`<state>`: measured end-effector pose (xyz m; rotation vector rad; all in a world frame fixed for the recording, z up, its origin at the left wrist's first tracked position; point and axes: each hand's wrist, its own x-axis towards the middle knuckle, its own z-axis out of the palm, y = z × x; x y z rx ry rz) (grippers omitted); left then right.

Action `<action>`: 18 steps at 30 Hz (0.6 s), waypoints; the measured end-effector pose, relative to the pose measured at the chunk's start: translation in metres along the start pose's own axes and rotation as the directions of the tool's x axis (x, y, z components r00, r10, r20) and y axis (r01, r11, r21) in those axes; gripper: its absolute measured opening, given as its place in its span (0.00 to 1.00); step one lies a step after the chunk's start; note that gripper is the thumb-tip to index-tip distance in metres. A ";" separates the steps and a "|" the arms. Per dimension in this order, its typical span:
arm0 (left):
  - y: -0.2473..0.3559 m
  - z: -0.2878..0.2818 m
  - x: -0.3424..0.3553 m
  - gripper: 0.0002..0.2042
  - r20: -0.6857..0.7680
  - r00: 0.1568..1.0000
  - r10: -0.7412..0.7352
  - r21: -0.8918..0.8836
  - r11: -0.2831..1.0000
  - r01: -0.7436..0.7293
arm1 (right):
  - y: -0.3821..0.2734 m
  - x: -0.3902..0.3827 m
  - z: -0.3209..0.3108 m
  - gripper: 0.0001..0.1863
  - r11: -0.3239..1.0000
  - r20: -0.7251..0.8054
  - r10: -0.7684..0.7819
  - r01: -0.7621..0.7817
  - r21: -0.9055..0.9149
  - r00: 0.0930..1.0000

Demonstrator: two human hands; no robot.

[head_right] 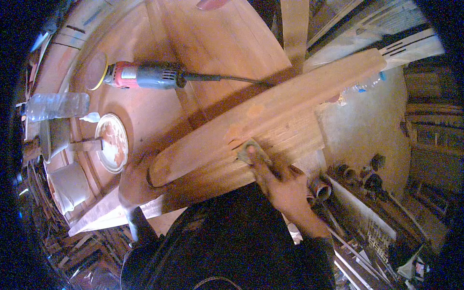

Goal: The person applies a wood filler mixture to a wooden surface using a small scraper. They alternate between stirring the filler in a bucket with a tool and spreading it along the edges and grooves of the wooden workpiece by hand using the scraper.

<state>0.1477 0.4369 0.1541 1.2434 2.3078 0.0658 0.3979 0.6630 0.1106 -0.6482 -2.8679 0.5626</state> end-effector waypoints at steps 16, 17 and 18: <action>-0.002 -0.002 0.007 0.39 0.034 0.999 -0.007 -0.073 0.997 0.009 | -0.016 0.083 -0.099 0.32 0.692 0.547 -0.387 0.626 -0.359 0.742; -0.006 0.000 0.009 0.39 0.036 0.999 -0.008 -0.078 0.997 0.011 | -0.014 0.083 -0.104 0.32 0.712 0.550 -0.340 0.591 -0.380 0.763; -0.007 -0.001 0.010 0.39 0.034 0.999 -0.002 -0.083 0.997 0.005 | -0.013 0.084 -0.110 0.32 0.728 0.552 -0.289 0.554 -0.403 0.782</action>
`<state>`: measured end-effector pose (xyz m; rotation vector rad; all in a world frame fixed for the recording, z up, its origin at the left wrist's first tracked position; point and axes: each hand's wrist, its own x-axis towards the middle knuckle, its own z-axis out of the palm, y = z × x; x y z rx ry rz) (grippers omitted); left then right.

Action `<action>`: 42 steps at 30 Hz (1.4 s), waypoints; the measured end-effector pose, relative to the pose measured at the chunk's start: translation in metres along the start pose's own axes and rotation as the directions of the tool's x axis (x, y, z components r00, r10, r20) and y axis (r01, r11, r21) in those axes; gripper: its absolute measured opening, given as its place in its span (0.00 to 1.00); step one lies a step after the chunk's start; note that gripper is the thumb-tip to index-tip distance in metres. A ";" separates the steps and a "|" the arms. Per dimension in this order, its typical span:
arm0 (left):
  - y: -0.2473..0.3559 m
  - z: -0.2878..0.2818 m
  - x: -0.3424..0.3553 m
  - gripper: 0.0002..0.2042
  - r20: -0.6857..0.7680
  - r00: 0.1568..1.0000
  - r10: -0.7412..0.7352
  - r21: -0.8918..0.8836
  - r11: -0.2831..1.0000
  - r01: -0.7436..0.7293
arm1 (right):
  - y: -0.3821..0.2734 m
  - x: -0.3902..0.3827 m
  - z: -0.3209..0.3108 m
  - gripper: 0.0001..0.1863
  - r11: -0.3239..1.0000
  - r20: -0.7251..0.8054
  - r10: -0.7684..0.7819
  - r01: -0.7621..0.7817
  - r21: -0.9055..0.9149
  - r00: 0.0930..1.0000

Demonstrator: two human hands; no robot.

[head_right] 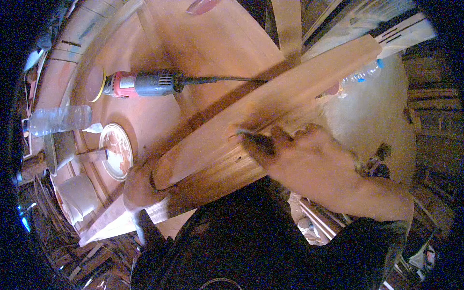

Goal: The person applies a wood filler mixture to a wooden surface using a small scraper. They alternate between stirring the filler in a bucket with a tool and spreading it along the edges and grooves of the wooden workpiece by hand using the scraper.

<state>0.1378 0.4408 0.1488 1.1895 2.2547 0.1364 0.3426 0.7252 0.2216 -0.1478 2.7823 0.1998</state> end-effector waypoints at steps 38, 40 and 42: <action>0.002 0.014 -0.005 0.40 -0.027 0.999 -0.020 0.019 1.000 0.021 | 0.034 -0.020 -0.013 0.30 0.712 -0.088 0.492 -0.342 0.613 0.866; 0.002 0.017 -0.008 0.40 -0.077 0.997 0.012 0.049 0.999 -0.008 | 0.017 -0.027 0.024 0.32 0.639 -0.147 0.585 -0.341 0.689 0.798; 0.003 0.011 -0.008 0.40 -0.120 0.990 0.071 0.111 0.992 -0.058 | -0.005 -0.029 0.046 0.31 0.611 -0.090 0.598 -0.380 0.694 0.796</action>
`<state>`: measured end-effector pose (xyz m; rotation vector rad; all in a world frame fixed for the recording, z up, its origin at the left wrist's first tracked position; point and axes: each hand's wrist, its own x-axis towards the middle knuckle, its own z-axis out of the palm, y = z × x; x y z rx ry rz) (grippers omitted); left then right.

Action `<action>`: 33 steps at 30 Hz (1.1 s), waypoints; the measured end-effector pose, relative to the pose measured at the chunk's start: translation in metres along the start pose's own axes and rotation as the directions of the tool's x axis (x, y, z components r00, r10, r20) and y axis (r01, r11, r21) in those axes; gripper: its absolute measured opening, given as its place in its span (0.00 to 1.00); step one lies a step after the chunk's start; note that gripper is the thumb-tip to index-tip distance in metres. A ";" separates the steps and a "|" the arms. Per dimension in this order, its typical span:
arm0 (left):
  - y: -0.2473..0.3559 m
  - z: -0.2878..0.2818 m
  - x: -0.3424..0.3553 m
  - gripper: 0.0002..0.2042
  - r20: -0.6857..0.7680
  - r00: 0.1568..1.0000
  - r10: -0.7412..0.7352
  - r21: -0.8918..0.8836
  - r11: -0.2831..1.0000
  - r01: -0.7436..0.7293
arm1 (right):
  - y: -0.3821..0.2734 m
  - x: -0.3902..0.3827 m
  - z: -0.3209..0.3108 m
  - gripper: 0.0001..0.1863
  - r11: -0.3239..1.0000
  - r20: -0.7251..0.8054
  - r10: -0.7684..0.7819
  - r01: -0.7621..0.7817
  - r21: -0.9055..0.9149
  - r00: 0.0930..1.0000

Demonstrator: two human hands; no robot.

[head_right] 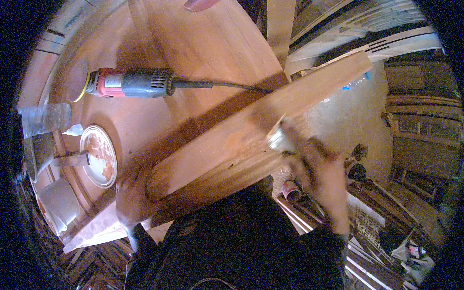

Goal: The person applies a wood filler mixture to a wooden surface using a small scraper. They alternate between stirring the filler in a bucket with a tool and spreading it along the edges and grooves of the wooden workpiece by hand using the scraper.

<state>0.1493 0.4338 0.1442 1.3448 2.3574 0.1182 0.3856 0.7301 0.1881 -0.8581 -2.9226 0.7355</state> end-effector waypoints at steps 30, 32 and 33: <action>0.006 0.008 0.005 0.38 -0.073 0.994 0.081 0.001 0.997 -0.081 | -0.035 0.055 -0.054 0.23 0.698 0.579 -0.126 0.487 -0.524 0.805; -0.002 0.014 -0.005 0.38 -0.112 0.991 0.077 -0.010 0.997 -0.078 | -0.032 0.060 -0.063 0.24 0.678 0.601 0.026 0.427 -0.598 0.799; -0.004 0.019 -0.007 0.38 -0.140 0.987 0.074 -0.028 0.996 -0.079 | -0.030 0.058 -0.065 0.23 0.711 0.573 0.027 0.387 -0.587 0.819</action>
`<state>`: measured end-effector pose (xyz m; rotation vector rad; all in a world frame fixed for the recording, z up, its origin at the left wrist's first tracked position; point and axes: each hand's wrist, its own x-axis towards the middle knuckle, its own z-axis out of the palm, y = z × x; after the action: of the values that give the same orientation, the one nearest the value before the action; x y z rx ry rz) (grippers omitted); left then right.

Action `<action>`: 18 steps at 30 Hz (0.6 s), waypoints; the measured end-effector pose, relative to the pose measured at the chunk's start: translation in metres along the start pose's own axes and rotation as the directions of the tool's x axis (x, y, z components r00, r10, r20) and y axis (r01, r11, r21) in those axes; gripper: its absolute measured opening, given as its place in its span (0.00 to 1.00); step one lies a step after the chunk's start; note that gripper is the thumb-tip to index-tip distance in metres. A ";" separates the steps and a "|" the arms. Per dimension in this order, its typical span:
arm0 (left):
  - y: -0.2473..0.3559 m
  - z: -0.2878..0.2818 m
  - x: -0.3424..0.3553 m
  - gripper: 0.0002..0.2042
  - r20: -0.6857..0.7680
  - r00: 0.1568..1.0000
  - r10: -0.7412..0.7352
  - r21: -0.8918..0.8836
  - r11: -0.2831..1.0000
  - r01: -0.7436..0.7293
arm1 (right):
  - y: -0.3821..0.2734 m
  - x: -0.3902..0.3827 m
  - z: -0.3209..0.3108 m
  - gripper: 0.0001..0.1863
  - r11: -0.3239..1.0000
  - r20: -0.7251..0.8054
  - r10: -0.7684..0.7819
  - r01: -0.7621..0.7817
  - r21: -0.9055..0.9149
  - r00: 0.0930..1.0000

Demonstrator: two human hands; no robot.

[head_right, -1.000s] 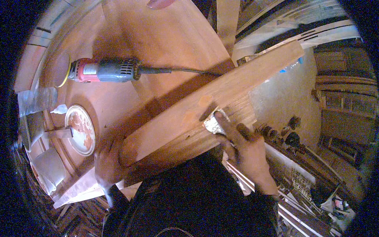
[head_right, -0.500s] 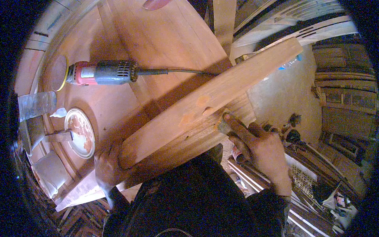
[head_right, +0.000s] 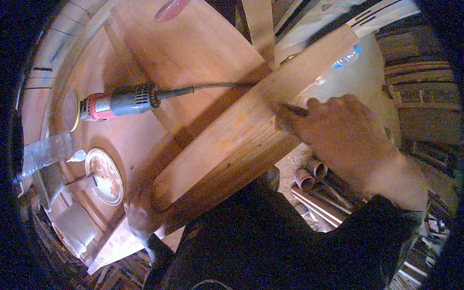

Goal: The person applies a wood filler mixture to a wooden surface using a small scraper. They alternate between stirring the filler in a bucket with a tool and spreading it along the edges and grooves of the wooden workpiece by hand using the scraper.

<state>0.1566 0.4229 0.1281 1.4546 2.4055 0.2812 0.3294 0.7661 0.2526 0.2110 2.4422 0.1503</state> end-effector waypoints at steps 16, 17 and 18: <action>0.005 -0.004 0.007 0.39 0.076 0.997 -0.032 0.013 0.999 0.032 | -0.025 -0.025 0.041 0.26 0.937 -0.083 0.099 -0.065 0.343 0.992; 0.004 -0.003 0.006 0.39 0.067 0.997 -0.028 0.022 0.999 0.027 | -0.022 -0.024 0.029 0.24 0.934 -0.054 0.037 -0.015 0.357 0.998; 0.003 -0.002 0.006 0.39 0.054 0.998 -0.013 0.031 0.999 0.012 | -0.022 -0.023 0.022 0.22 0.928 -0.025 -0.015 0.023 0.373 1.000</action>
<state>0.1557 0.4297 0.1295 1.4410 2.3846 0.2001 0.3584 0.7418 0.2461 0.3535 2.4752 -0.3276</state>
